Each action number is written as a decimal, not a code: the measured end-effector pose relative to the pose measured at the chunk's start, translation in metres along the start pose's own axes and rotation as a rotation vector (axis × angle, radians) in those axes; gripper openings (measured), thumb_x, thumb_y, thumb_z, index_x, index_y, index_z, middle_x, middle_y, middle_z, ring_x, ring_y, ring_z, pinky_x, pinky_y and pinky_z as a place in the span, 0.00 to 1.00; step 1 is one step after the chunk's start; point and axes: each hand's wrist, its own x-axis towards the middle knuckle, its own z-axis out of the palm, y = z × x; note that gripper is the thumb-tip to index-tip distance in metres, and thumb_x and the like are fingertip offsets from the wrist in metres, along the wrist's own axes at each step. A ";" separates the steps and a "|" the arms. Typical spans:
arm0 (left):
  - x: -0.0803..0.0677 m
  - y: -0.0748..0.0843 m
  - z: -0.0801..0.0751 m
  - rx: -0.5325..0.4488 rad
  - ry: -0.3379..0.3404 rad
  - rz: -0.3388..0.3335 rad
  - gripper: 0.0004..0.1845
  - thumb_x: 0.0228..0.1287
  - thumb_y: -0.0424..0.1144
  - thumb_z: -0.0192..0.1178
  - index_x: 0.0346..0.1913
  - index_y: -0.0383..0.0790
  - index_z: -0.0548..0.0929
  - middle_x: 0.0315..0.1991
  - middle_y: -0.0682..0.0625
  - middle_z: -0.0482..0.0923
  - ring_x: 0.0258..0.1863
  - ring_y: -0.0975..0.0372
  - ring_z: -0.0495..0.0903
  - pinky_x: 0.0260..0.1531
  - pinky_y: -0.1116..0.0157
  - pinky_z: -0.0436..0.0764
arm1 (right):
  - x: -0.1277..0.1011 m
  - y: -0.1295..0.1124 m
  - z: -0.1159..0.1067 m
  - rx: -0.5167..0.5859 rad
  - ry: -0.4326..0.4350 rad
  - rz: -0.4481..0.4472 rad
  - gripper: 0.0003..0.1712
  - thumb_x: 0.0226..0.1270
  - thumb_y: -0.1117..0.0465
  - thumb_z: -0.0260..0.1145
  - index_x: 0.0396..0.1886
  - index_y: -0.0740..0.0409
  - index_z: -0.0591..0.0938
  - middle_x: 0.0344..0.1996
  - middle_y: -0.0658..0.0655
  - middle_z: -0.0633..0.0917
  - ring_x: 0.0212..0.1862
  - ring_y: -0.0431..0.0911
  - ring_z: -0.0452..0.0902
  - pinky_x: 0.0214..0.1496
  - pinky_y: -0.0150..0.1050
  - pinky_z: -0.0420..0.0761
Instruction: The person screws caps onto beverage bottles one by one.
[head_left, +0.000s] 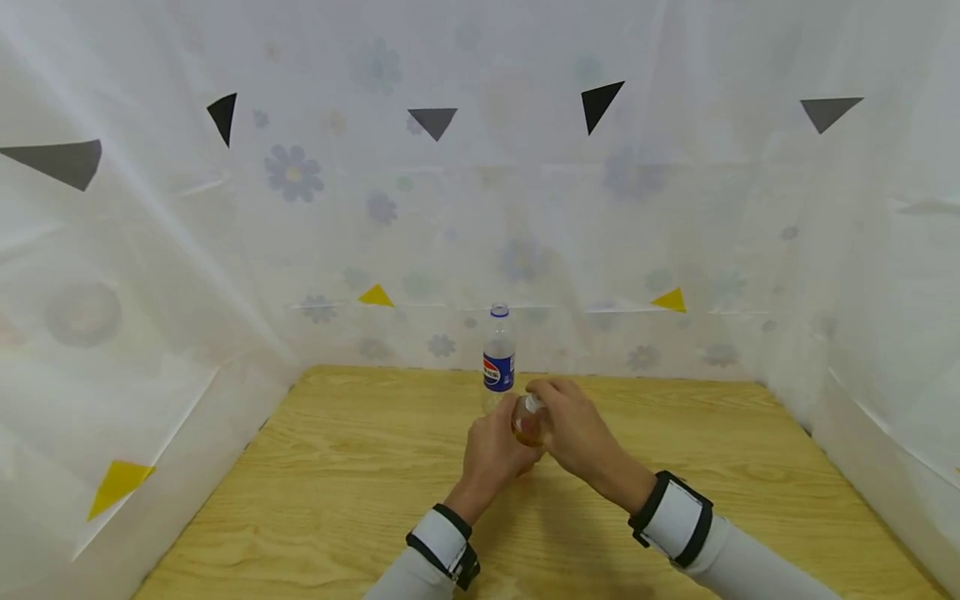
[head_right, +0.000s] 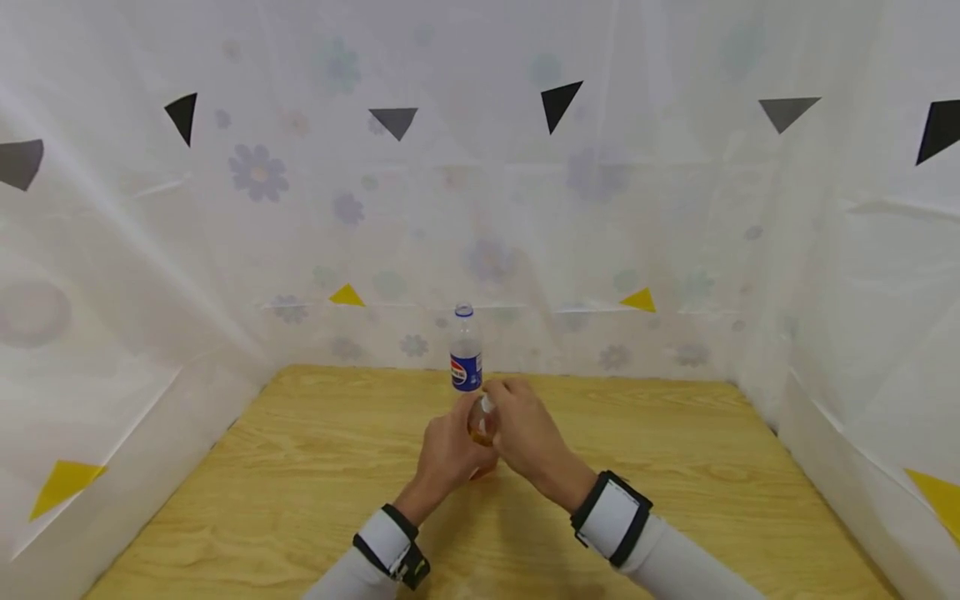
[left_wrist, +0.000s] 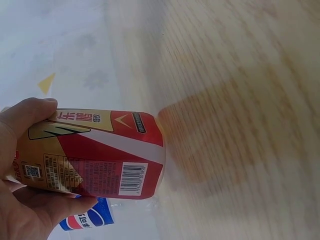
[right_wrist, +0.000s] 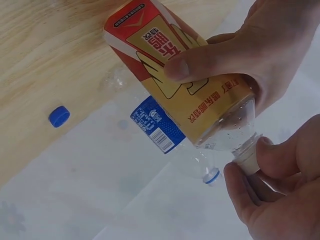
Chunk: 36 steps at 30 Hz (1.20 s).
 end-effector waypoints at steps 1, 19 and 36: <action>0.000 0.000 0.000 0.002 0.000 0.002 0.33 0.49 0.44 0.81 0.57 0.46 0.76 0.47 0.44 0.88 0.42 0.56 0.89 0.39 0.64 0.87 | 0.000 0.001 0.000 0.002 0.010 -0.001 0.24 0.51 0.79 0.70 0.51 0.64 0.82 0.49 0.64 0.83 0.51 0.57 0.81 0.51 0.54 0.84; 0.001 0.003 0.000 0.013 0.004 0.021 0.32 0.48 0.45 0.81 0.55 0.45 0.77 0.45 0.45 0.89 0.40 0.57 0.89 0.37 0.66 0.86 | 0.004 -0.001 0.000 -0.060 0.041 0.014 0.22 0.44 0.80 0.70 0.42 0.64 0.80 0.39 0.60 0.82 0.41 0.52 0.80 0.45 0.49 0.85; 0.000 0.001 0.003 0.051 0.024 0.056 0.30 0.48 0.43 0.79 0.55 0.45 0.77 0.37 0.47 0.87 0.26 0.64 0.82 0.26 0.72 0.79 | 0.004 0.009 0.007 -0.102 0.104 -0.056 0.10 0.52 0.72 0.67 0.33 0.63 0.77 0.26 0.54 0.77 0.28 0.44 0.68 0.30 0.37 0.74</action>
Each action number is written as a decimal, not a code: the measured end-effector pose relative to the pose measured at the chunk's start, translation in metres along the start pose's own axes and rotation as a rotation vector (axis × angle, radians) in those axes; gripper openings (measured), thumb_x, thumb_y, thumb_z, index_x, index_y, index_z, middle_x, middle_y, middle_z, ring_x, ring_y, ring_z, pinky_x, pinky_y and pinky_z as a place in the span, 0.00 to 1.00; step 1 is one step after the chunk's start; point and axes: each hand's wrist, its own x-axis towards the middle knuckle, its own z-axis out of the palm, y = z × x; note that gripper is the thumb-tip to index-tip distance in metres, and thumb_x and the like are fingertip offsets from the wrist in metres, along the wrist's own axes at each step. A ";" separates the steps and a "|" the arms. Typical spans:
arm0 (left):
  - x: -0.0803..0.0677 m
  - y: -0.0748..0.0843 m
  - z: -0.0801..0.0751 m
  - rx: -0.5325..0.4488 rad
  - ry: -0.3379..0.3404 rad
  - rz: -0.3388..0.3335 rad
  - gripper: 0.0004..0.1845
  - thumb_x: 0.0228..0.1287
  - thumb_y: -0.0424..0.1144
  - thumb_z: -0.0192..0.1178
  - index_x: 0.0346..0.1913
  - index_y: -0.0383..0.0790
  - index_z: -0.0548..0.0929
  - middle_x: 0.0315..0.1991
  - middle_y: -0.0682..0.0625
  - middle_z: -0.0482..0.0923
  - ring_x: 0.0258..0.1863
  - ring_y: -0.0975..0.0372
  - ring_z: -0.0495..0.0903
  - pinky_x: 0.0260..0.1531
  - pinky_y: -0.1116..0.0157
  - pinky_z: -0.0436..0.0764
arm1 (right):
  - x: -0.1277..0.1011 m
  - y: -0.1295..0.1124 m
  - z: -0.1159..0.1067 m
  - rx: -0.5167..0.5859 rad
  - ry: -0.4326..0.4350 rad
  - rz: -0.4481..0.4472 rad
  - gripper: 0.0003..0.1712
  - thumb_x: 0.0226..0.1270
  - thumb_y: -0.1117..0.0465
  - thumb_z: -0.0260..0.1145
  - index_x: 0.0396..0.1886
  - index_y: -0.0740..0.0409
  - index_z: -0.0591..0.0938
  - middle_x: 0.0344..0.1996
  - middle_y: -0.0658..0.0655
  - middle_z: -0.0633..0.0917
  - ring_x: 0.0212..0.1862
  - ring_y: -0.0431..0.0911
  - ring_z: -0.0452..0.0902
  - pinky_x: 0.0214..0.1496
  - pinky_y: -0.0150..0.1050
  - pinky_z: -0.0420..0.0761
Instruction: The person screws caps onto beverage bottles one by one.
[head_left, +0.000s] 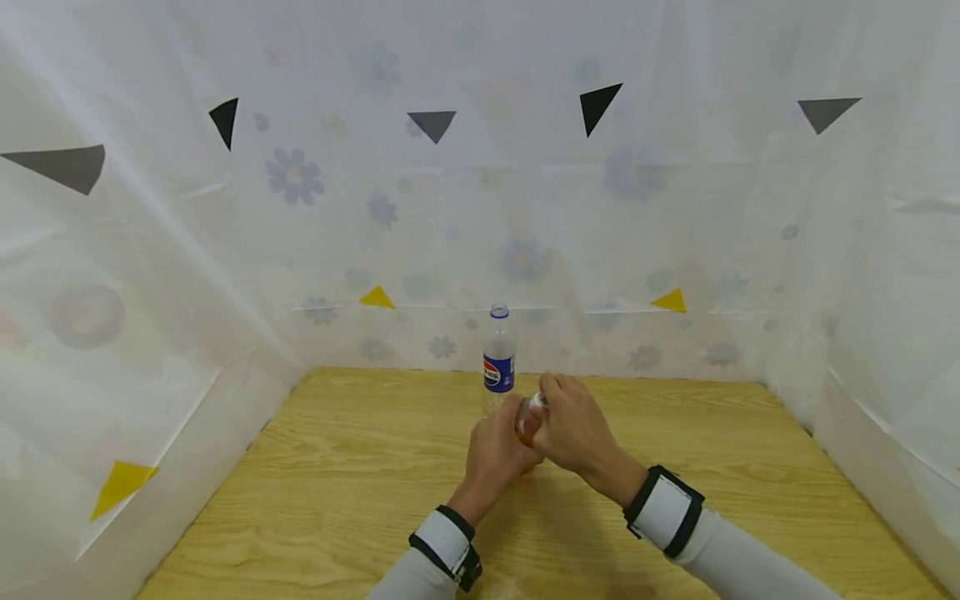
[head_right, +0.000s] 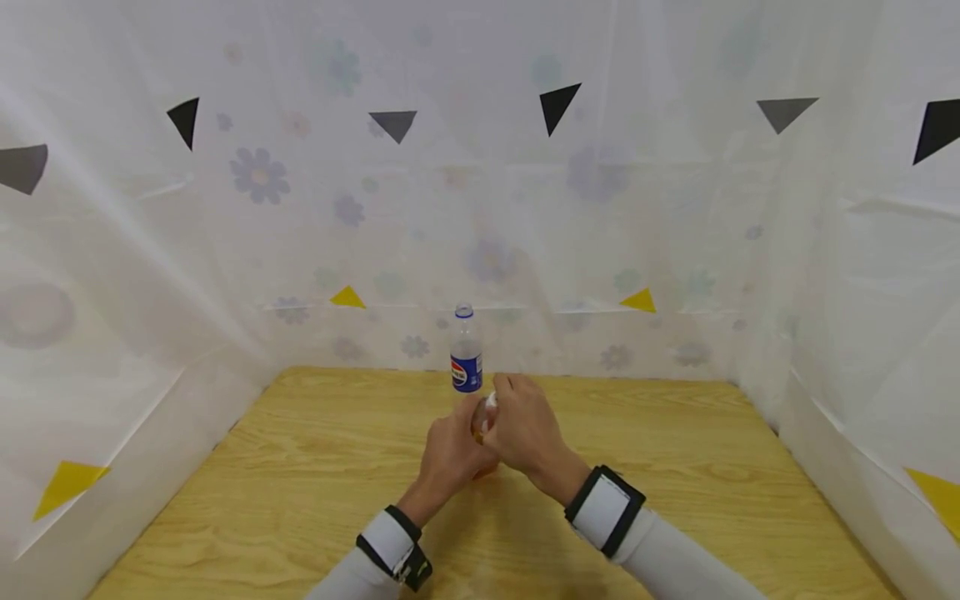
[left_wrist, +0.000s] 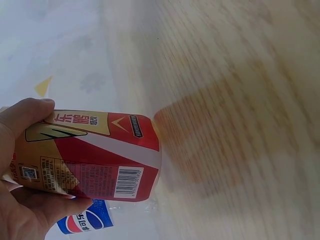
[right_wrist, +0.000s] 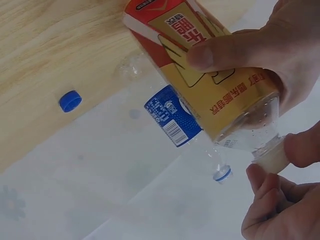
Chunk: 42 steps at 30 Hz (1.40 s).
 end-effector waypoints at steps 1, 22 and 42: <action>0.000 0.000 0.000 0.003 0.003 0.006 0.30 0.48 0.42 0.79 0.54 0.45 0.78 0.35 0.48 0.87 0.25 0.66 0.80 0.25 0.73 0.78 | 0.000 0.001 0.001 -0.003 0.006 -0.007 0.09 0.52 0.71 0.67 0.32 0.63 0.76 0.25 0.53 0.76 0.27 0.43 0.67 0.29 0.36 0.72; -0.002 0.000 -0.001 0.013 0.004 -0.012 0.28 0.49 0.43 0.79 0.53 0.46 0.77 0.35 0.49 0.87 0.27 0.64 0.84 0.26 0.73 0.80 | 0.002 0.004 0.008 -0.088 0.117 -0.081 0.14 0.63 0.60 0.68 0.24 0.59 0.74 0.17 0.50 0.69 0.20 0.40 0.61 0.20 0.32 0.65; -0.003 0.000 -0.001 0.036 0.006 -0.010 0.29 0.50 0.47 0.80 0.53 0.48 0.77 0.32 0.51 0.86 0.22 0.69 0.78 0.23 0.75 0.76 | -0.002 0.009 0.006 -0.117 0.111 -0.113 0.20 0.65 0.52 0.73 0.24 0.59 0.75 0.17 0.49 0.68 0.20 0.40 0.61 0.21 0.30 0.63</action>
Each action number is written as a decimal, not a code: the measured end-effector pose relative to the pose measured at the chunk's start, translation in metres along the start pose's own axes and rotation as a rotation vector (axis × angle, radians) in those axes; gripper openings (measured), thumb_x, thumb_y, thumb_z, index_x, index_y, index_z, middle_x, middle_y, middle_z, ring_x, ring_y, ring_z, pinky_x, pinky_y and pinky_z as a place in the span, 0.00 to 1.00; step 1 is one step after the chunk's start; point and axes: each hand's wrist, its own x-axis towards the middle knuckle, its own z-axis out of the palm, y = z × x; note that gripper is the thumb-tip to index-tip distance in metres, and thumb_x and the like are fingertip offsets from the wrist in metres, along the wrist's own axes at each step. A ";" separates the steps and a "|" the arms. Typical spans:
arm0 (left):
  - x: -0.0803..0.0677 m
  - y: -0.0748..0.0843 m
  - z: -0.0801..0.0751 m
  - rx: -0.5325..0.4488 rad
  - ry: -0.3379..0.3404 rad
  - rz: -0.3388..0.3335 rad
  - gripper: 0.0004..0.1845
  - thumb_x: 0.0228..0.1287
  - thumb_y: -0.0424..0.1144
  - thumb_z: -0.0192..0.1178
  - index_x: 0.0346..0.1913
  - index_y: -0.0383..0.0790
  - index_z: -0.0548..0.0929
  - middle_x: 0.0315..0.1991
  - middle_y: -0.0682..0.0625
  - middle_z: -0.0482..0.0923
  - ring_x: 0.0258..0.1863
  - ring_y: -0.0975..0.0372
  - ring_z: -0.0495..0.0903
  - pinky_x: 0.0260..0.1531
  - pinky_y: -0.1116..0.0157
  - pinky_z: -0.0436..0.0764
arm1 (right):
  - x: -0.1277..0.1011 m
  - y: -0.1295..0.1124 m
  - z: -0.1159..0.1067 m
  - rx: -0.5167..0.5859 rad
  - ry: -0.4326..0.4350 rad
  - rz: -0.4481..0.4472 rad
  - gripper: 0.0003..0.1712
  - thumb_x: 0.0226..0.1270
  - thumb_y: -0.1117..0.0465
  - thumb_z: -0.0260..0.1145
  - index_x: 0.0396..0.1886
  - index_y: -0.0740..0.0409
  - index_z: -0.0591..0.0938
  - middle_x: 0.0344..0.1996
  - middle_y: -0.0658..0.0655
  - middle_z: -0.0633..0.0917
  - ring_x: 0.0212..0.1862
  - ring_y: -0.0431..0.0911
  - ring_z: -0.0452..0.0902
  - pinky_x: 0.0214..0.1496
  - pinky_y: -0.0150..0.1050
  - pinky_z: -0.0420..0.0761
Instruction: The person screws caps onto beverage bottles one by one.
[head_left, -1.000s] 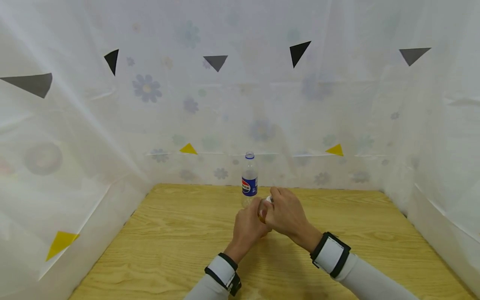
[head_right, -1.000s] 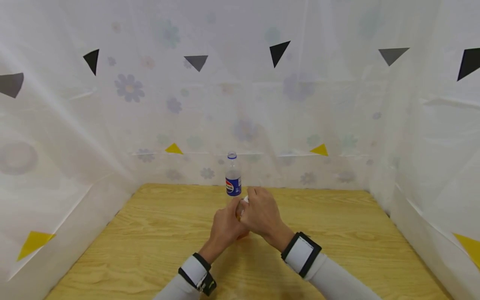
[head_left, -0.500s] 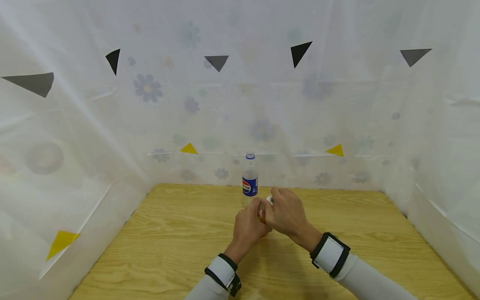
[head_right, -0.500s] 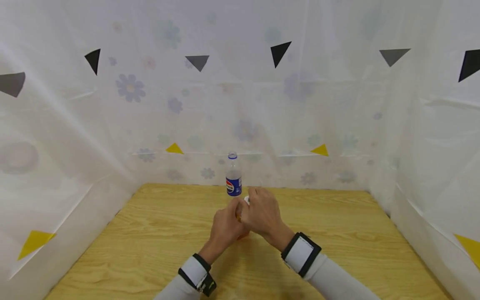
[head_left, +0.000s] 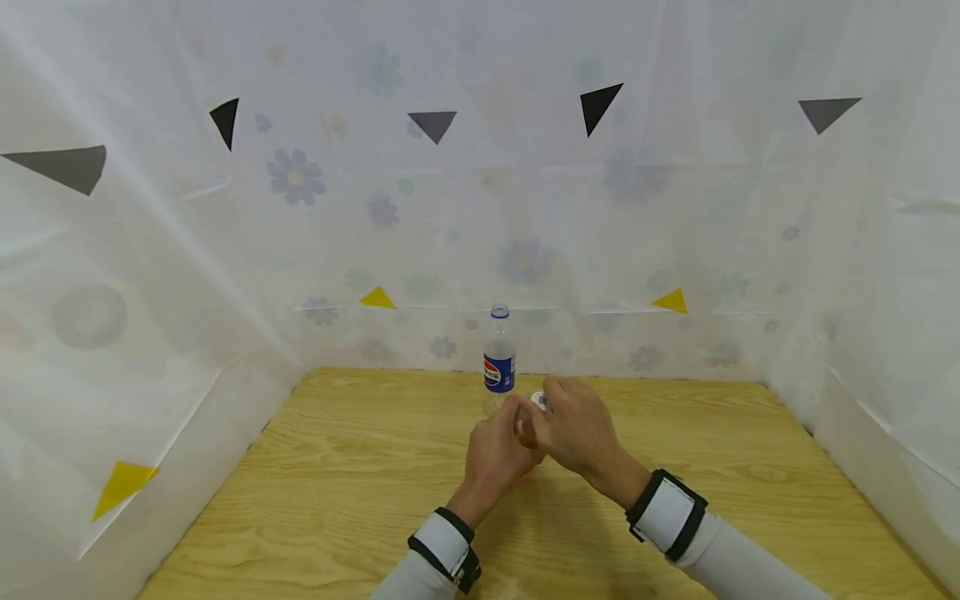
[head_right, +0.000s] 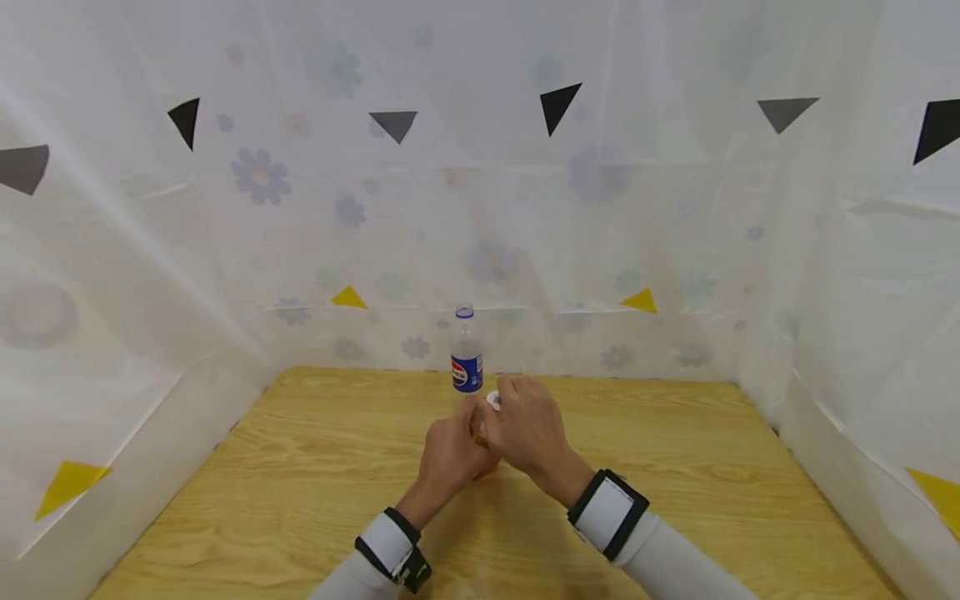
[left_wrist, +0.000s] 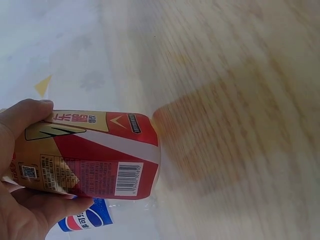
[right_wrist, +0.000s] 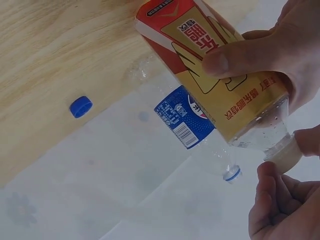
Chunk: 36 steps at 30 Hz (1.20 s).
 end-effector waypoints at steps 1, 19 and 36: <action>0.000 0.000 0.000 -0.001 -0.002 -0.003 0.29 0.50 0.47 0.80 0.53 0.48 0.77 0.32 0.51 0.86 0.22 0.69 0.78 0.23 0.75 0.76 | 0.000 0.000 0.000 0.003 -0.002 0.002 0.20 0.65 0.52 0.73 0.25 0.59 0.75 0.17 0.49 0.69 0.20 0.40 0.61 0.21 0.29 0.64; -0.001 -0.005 -0.001 -0.053 0.005 -0.028 0.32 0.49 0.46 0.79 0.57 0.45 0.76 0.40 0.44 0.89 0.34 0.58 0.89 0.31 0.69 0.84 | 0.003 -0.021 -0.016 0.241 -0.228 0.168 0.23 0.59 0.77 0.67 0.56 0.64 0.81 0.53 0.66 0.82 0.56 0.60 0.79 0.54 0.56 0.83; 0.000 -0.004 -0.002 -0.060 0.002 0.001 0.34 0.48 0.44 0.80 0.57 0.44 0.76 0.41 0.43 0.89 0.35 0.58 0.89 0.32 0.68 0.85 | 0.002 -0.020 -0.011 0.187 -0.181 0.152 0.19 0.56 0.81 0.66 0.47 0.66 0.80 0.46 0.63 0.81 0.49 0.55 0.78 0.49 0.49 0.84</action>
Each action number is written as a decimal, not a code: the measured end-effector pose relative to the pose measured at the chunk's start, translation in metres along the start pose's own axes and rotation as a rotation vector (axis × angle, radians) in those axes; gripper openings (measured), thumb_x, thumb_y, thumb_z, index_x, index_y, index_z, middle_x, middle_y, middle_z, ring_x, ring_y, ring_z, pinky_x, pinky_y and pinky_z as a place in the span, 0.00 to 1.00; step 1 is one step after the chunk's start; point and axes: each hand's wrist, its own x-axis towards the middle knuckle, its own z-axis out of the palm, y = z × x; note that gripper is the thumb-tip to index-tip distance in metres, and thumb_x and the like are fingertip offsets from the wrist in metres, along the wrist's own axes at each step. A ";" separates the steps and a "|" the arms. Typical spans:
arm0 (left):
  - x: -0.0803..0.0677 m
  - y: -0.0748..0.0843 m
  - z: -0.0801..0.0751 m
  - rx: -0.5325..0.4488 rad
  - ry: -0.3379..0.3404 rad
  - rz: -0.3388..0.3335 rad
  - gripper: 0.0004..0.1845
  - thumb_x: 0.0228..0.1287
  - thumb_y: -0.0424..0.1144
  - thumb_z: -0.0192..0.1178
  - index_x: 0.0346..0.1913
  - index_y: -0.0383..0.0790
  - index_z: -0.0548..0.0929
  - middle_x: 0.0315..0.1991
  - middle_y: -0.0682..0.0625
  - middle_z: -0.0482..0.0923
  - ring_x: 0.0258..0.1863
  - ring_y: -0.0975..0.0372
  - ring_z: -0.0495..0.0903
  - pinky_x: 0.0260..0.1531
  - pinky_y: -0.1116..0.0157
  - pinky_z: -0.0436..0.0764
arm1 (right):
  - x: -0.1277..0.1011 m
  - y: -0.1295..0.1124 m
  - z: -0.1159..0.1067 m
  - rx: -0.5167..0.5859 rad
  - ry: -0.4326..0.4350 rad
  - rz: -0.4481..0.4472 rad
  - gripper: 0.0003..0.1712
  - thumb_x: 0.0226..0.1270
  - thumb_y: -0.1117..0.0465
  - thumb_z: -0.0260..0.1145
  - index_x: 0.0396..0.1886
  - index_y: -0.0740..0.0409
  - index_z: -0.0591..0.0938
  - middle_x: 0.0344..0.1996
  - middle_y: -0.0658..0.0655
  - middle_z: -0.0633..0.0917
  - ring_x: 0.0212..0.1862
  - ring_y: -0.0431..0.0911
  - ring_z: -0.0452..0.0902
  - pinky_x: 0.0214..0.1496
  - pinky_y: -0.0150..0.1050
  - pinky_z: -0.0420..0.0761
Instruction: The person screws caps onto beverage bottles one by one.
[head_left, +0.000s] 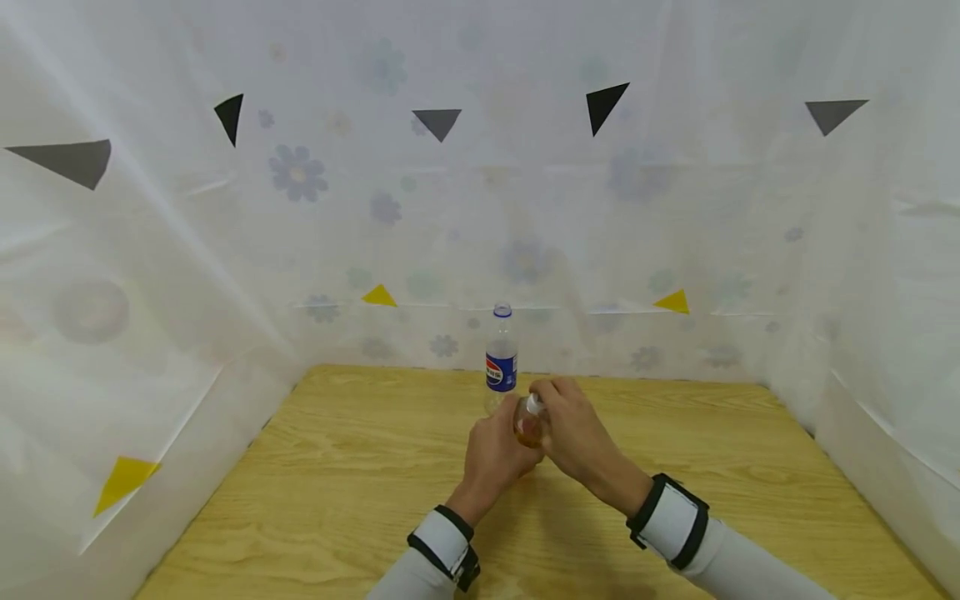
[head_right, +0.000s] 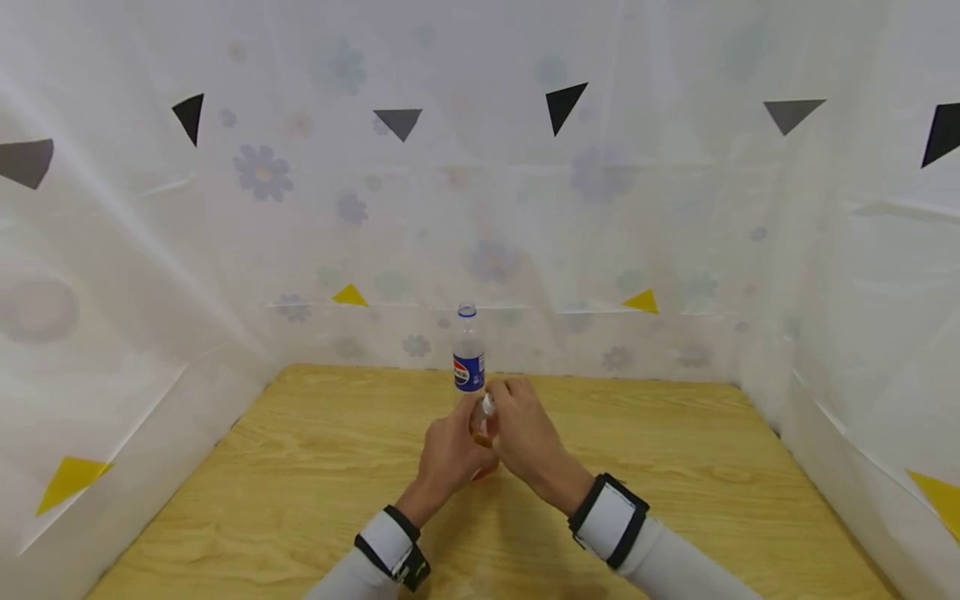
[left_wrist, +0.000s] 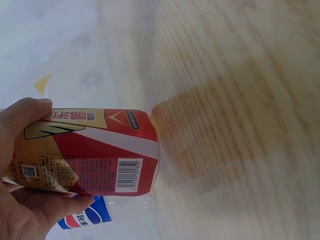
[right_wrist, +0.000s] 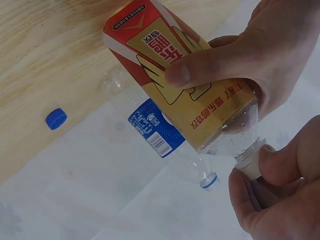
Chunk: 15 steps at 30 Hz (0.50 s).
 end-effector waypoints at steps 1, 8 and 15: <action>0.000 0.000 0.000 -0.002 -0.002 -0.003 0.33 0.48 0.44 0.80 0.57 0.44 0.76 0.41 0.43 0.89 0.34 0.58 0.89 0.32 0.68 0.85 | 0.000 0.000 0.000 -0.001 0.002 0.001 0.19 0.55 0.81 0.66 0.47 0.66 0.80 0.46 0.63 0.81 0.48 0.55 0.78 0.49 0.49 0.84; 0.000 0.001 0.001 0.013 -0.010 -0.008 0.33 0.48 0.44 0.80 0.56 0.44 0.76 0.38 0.45 0.89 0.28 0.63 0.85 0.27 0.72 0.81 | 0.000 0.001 0.001 -0.006 0.020 -0.002 0.25 0.44 0.85 0.66 0.44 0.65 0.80 0.42 0.62 0.80 0.45 0.54 0.77 0.46 0.48 0.84; 0.001 0.002 0.001 0.010 -0.005 0.006 0.32 0.48 0.44 0.80 0.56 0.44 0.77 0.40 0.44 0.89 0.30 0.62 0.86 0.28 0.72 0.82 | 0.000 0.003 0.001 -0.027 0.022 0.007 0.26 0.39 0.84 0.68 0.42 0.64 0.78 0.39 0.60 0.80 0.42 0.52 0.76 0.44 0.47 0.83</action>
